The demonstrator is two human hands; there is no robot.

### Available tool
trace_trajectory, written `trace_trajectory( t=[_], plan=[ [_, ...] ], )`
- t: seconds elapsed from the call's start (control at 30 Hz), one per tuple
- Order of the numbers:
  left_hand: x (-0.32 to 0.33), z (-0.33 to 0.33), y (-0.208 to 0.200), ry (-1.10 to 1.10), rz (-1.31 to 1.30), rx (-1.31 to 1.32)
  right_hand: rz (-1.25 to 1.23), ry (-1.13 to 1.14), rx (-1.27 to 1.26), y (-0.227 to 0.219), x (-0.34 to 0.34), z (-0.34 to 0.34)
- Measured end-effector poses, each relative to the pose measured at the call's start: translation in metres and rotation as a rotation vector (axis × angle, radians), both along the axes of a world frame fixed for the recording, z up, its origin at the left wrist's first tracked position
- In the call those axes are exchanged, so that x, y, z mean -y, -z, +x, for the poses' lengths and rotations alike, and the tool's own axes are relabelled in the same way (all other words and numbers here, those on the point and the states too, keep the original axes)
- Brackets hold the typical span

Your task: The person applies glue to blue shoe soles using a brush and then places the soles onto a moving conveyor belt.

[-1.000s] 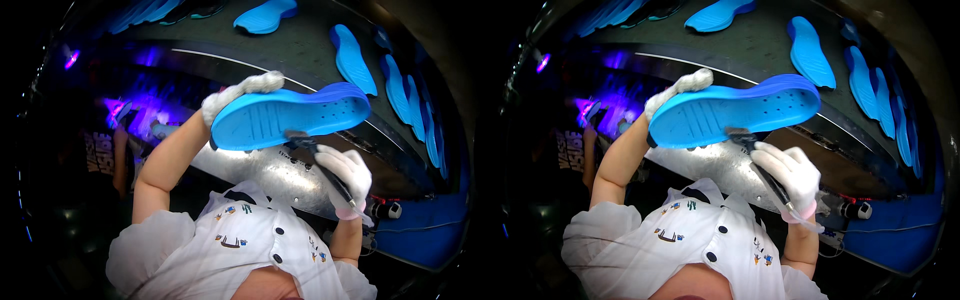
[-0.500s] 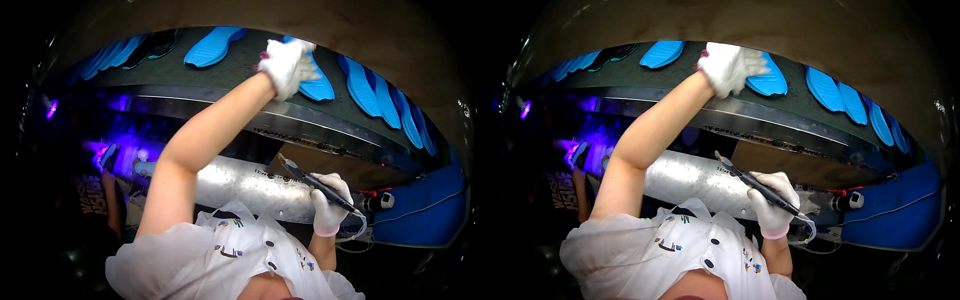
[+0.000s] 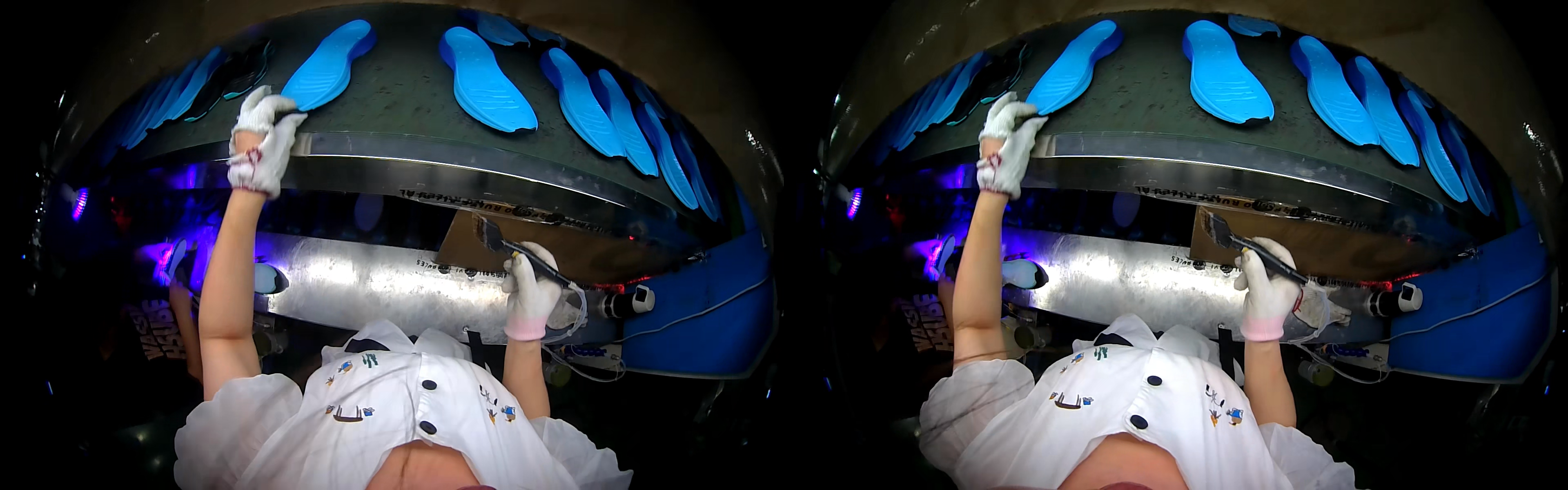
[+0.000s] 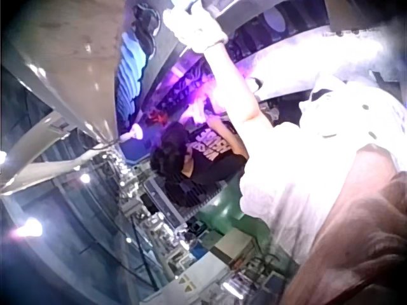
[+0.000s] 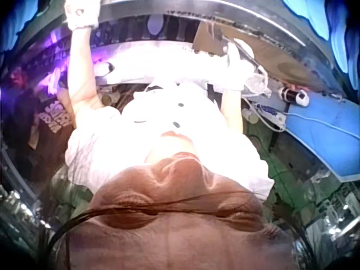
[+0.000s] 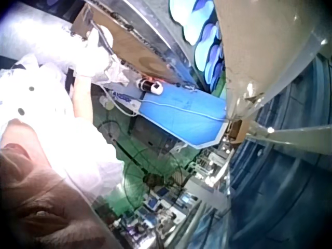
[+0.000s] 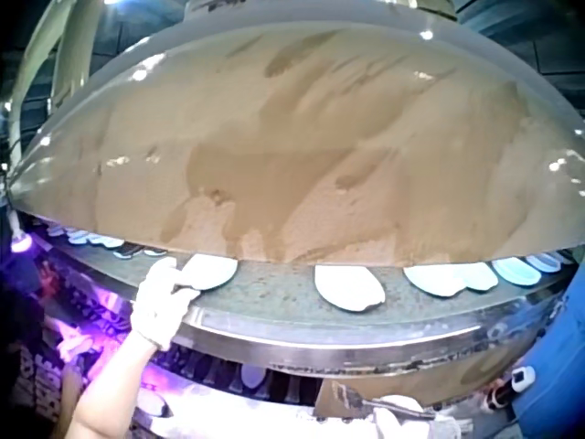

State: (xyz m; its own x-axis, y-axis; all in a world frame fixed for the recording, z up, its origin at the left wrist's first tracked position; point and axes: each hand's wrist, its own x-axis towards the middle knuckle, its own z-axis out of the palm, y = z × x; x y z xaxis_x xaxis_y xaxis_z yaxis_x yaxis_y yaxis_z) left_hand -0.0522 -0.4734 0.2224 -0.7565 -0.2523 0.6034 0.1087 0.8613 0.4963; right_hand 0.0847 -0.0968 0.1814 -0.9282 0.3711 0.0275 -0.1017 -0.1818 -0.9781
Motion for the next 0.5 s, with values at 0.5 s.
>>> trace_trajectory(
  t=[0.5],
  plan=[
    [-0.046, 0.098, 0.025, 1.565, 2.377, 0.343, -0.508, -0.211, 0.137, 0.009, -0.004, -0.009]
  ],
)
